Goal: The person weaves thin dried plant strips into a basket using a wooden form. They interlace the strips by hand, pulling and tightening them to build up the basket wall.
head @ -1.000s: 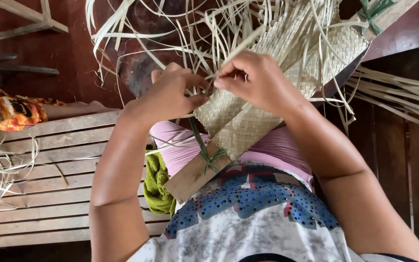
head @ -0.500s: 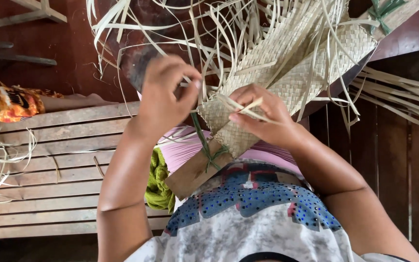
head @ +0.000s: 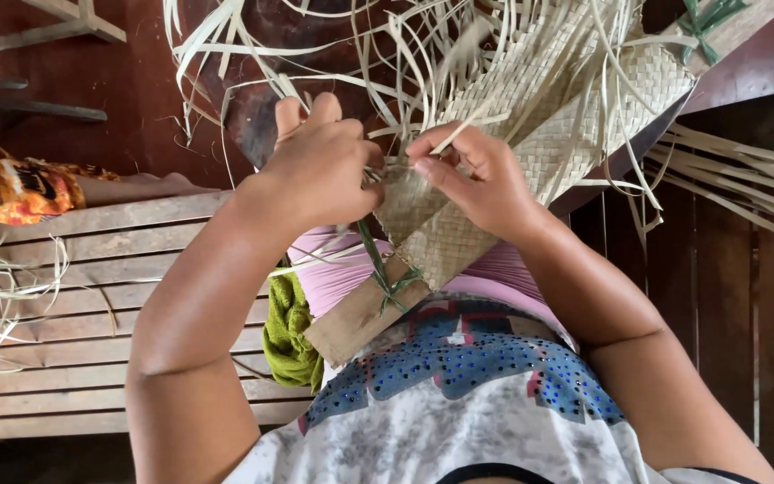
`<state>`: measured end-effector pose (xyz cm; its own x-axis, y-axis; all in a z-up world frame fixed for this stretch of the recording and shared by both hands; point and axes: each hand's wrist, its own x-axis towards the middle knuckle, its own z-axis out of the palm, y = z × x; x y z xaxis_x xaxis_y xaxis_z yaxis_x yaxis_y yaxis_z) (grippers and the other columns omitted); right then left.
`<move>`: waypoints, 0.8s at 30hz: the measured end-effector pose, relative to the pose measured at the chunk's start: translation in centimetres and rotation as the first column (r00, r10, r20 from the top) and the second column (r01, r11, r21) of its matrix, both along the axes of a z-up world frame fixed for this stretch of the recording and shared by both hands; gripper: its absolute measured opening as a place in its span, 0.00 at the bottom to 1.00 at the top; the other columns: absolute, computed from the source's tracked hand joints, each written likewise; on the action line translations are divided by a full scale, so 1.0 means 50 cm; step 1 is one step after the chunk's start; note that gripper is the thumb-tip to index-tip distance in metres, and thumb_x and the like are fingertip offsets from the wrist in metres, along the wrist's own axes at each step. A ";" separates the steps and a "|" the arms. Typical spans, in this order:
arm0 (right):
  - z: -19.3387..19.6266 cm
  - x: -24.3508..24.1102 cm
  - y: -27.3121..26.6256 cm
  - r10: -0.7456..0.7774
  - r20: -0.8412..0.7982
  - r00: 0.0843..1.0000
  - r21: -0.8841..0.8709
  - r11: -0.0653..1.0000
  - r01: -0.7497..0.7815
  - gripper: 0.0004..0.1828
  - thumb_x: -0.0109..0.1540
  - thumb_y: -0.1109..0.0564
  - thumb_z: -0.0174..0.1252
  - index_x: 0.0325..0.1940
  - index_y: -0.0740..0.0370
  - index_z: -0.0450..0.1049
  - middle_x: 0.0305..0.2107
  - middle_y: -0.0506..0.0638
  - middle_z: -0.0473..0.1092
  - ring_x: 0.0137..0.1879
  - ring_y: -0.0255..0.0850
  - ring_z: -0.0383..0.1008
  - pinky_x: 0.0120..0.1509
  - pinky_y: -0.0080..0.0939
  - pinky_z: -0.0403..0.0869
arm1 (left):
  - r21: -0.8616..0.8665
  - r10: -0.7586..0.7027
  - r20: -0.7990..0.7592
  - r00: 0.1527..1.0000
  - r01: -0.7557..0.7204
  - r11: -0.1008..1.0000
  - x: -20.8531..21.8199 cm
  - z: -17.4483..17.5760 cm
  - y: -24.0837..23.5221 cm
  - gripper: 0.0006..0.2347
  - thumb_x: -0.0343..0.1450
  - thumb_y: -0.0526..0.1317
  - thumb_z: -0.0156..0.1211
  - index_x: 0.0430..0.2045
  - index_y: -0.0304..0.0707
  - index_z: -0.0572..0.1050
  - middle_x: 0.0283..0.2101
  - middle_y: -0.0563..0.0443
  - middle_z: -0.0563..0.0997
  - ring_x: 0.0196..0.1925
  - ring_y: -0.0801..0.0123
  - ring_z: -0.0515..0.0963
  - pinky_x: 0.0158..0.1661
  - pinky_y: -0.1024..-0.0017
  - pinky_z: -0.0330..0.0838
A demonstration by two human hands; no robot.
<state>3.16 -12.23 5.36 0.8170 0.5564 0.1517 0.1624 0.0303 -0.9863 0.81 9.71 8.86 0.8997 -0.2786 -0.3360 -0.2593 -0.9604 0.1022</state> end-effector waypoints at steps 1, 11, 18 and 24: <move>-0.005 0.002 -0.005 0.002 -0.001 1.000 0.002 1.000 -0.002 0.09 0.66 0.64 0.59 0.50 0.62 0.77 0.29 0.50 0.69 0.38 0.36 0.66 0.47 0.37 0.69 | 0.002 0.002 -0.001 1.000 -0.002 1.000 0.007 0.018 -0.006 0.14 0.66 0.59 0.57 0.26 0.54 0.81 0.31 0.58 0.76 0.47 0.60 0.65 0.48 0.54 0.48; -0.014 -0.001 -0.030 0.056 0.265 0.963 -0.063 0.997 -0.040 0.09 0.70 0.66 0.52 0.53 0.65 0.74 0.42 0.54 0.75 0.45 0.40 0.76 0.50 0.35 0.74 | -0.069 0.082 -0.324 0.942 -0.110 0.992 0.040 0.066 -0.025 0.10 0.69 0.46 0.52 0.37 0.52 0.81 0.39 0.62 0.80 0.57 0.62 0.61 0.57 0.51 0.45; -0.033 0.004 -0.032 0.101 0.277 0.956 -0.048 0.995 -0.092 0.09 0.70 0.65 0.52 0.54 0.68 0.72 0.40 0.56 0.75 0.41 0.40 0.76 0.44 0.32 0.76 | -0.087 0.037 -0.261 0.965 -0.062 0.994 0.034 0.059 -0.020 0.06 0.65 0.46 0.57 0.28 0.52 0.79 0.38 0.65 0.78 0.58 0.63 0.62 0.54 0.53 0.45; -0.024 0.020 -0.034 0.160 0.286 0.945 -0.091 0.986 -0.139 0.09 0.67 0.71 0.54 0.50 0.70 0.74 0.43 0.59 0.76 0.50 0.46 0.78 0.54 0.38 0.78 | -0.179 0.122 -0.211 0.970 -0.161 0.971 0.025 0.019 -0.025 0.04 0.64 0.44 0.60 0.30 0.57 0.78 0.30 0.66 0.77 0.52 0.64 0.64 0.53 0.57 0.46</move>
